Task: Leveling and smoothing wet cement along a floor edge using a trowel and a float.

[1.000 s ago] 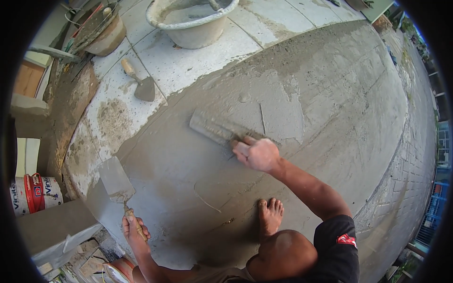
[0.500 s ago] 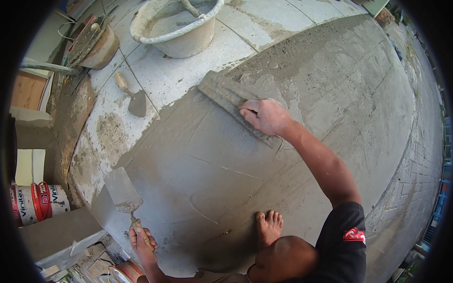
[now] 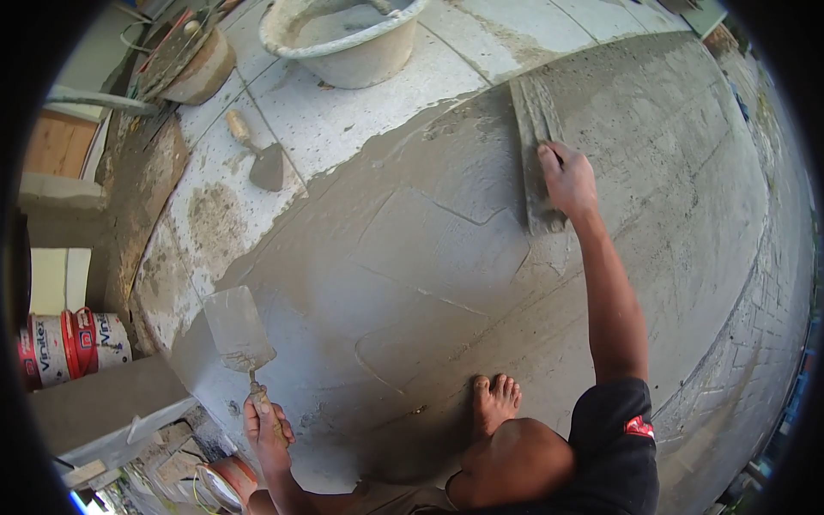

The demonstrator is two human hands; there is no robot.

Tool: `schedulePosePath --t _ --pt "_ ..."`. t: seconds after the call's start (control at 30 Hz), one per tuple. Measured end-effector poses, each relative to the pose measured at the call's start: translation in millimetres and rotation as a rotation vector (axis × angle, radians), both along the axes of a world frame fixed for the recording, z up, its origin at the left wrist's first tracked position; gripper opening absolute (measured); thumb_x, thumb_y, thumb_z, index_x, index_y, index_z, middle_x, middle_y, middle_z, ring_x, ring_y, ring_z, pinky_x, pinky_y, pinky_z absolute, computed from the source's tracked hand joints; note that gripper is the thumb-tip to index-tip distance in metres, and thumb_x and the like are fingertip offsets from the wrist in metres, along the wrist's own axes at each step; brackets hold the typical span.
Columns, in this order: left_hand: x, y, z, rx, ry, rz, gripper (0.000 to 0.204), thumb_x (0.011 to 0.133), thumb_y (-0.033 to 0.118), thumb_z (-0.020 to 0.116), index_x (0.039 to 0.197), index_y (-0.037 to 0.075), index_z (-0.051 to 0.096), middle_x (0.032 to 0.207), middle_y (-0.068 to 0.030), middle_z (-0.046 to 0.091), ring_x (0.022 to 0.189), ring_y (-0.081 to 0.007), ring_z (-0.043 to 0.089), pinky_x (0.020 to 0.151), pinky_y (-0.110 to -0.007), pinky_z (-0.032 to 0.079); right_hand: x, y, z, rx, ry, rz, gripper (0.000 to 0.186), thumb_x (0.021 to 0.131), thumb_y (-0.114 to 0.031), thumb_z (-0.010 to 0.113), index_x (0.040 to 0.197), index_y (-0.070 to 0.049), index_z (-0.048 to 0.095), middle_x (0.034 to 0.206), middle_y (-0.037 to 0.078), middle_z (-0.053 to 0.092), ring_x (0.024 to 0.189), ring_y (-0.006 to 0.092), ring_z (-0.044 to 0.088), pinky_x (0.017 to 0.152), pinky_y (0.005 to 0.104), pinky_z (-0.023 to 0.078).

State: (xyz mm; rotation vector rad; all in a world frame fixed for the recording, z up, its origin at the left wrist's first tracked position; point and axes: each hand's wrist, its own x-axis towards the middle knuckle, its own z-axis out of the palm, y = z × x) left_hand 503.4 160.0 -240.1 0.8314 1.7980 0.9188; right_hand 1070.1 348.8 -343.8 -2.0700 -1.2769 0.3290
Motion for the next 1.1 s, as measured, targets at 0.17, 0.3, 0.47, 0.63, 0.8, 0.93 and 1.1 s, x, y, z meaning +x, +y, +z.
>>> schedulePosePath --t 0.17,0.3,0.47,0.63,0.8,0.93,1.1 --pt "-17 -11 12 0.039 -0.056 0.098 0.033 0.105 0.03 0.055 0.128 0.008 0.051 0.08 -0.0007 0.054 0.051 -0.0051 0.046 0.044 -0.021 0.038 -60 -60 -18 0.001 0.675 -0.103 0.037 0.103 -0.034 0.059 0.117 -0.002 0.071 0.064 -0.008 0.047 0.052 0.0002 0.041 0.045 0.0225 0.034" --pt "-33 -18 29 0.105 -0.075 0.204 0.032 0.105 0.03 0.055 0.128 0.008 0.051 0.08 -0.0003 0.055 0.051 -0.0054 0.047 0.044 -0.021 0.038 -143 -52 -29 -0.007 0.809 0.083 0.036 0.103 -0.033 0.06 0.118 -0.003 0.071 0.063 -0.009 0.046 0.052 0.0 0.041 0.046 0.0199 0.033" --pt "-60 -28 49 0.169 -0.082 0.36 0.032 0.104 0.03 0.058 0.127 0.008 0.052 0.081 -0.0004 0.055 0.051 -0.0055 0.047 0.044 -0.021 0.038 -273 -53 -23 -0.133 0.519 0.728 0.032 0.101 -0.028 0.062 0.118 -0.001 0.07 0.078 0.004 0.067 0.062 0.0073 0.058 0.061 0.0287 0.051" --pt "-108 -38 51 0.258 -0.154 0.486 0.028 0.104 0.03 0.059 0.118 0.008 0.053 0.08 0.0 0.055 0.052 -0.0048 0.048 0.043 -0.021 0.038 -358 -81 44 -0.165 0.398 1.161 0.031 0.103 -0.02 0.059 0.126 -0.001 0.065 0.078 -0.001 0.06 0.066 0.0056 0.057 0.065 0.0252 0.051" --pt "-172 -38 28 0.287 -0.145 0.6 0.027 0.104 0.032 0.059 0.114 0.008 0.054 0.081 0.0005 0.054 0.052 -0.0046 0.047 0.043 -0.021 0.037 -458 -107 69 -0.662 0.514 1.068 0.024 0.1 -0.02 0.061 0.12 -0.006 0.064 0.075 0.007 0.061 0.062 0.0109 0.057 0.062 0.0307 0.05" --pt "-214 -39 12 0.318 -0.18 0.73 0.025 0.103 0.032 0.058 0.111 0.009 0.054 0.081 0.0006 0.054 0.052 -0.0052 0.047 0.043 -0.022 0.038 -576 -153 26 -0.182 0.387 1.132 0.022 0.101 -0.023 0.061 0.118 -0.01 0.066 0.087 0.013 0.067 0.076 0.0296 0.067 0.068 0.0401 0.054" --pt "-238 -46 1 0.299 -0.279 0.697 0.023 0.104 0.033 0.055 0.106 0.01 0.052 0.08 0.0009 0.053 0.053 -0.0062 0.048 0.044 -0.023 0.039 -684 -191 -10 -0.29 0.143 1.191 0.028 0.1 -0.032 0.054 0.119 -0.011 0.058 0.102 0.023 0.069 0.088 0.0459 0.068 0.076 0.0551 0.056"
